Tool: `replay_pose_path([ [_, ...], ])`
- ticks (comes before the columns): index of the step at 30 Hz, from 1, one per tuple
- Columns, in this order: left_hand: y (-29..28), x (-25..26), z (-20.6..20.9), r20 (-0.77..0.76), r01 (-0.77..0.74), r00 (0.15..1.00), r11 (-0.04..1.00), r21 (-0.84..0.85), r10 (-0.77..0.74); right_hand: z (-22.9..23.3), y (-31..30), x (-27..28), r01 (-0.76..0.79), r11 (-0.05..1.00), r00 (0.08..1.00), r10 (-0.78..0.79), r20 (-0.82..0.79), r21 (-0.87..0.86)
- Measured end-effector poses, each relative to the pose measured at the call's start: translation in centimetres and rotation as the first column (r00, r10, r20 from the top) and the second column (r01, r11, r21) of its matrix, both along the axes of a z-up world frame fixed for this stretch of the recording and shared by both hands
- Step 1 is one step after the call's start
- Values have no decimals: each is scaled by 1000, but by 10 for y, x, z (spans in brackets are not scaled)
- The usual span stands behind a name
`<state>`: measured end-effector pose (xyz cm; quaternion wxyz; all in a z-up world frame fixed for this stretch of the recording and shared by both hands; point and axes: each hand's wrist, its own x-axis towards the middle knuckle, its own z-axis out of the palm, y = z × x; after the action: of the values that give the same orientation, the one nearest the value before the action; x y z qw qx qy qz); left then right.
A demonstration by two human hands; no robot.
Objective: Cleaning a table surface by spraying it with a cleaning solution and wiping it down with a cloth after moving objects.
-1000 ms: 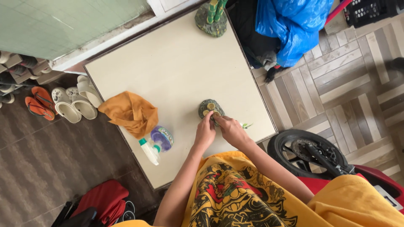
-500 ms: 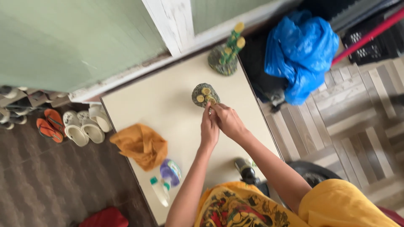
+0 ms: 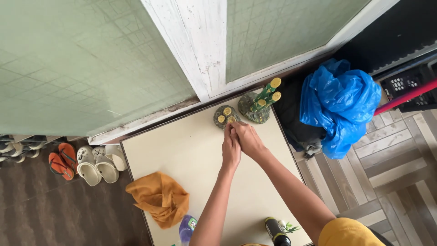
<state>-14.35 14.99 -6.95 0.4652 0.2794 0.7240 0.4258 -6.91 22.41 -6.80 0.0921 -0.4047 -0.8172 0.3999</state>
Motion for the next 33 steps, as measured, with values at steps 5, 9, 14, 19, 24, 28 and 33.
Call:
replay_pose_path([
  [5,6,-3,20,37,-13,999,1000,24,12,-6,10,-6,-7,1000,1000,7,-10,-24],
  [9,4,0,34,45,-10,999,999,44,8,10,15,-6,5,1000,1000,-5,-13,-27],
  [14,-6,7,44,20,4,1000,997,77,-6,-9,12,7,24,999,997,-21,-80,30],
  [19,-40,26,38,39,14,999,996,92,-17,39,-18,43,104,980,984,-76,-161,169],
  [24,-98,60,28,-26,147,989,986,77,-145,68,-74,111,203,975,978,-197,-66,92],
  [28,-159,84,-18,-77,244,968,969,35,-240,54,-134,176,230,972,973,-231,-2,42],
  [33,-224,106,-56,-136,543,822,833,-109,-553,13,-212,250,280,959,940,-262,219,-52],
])
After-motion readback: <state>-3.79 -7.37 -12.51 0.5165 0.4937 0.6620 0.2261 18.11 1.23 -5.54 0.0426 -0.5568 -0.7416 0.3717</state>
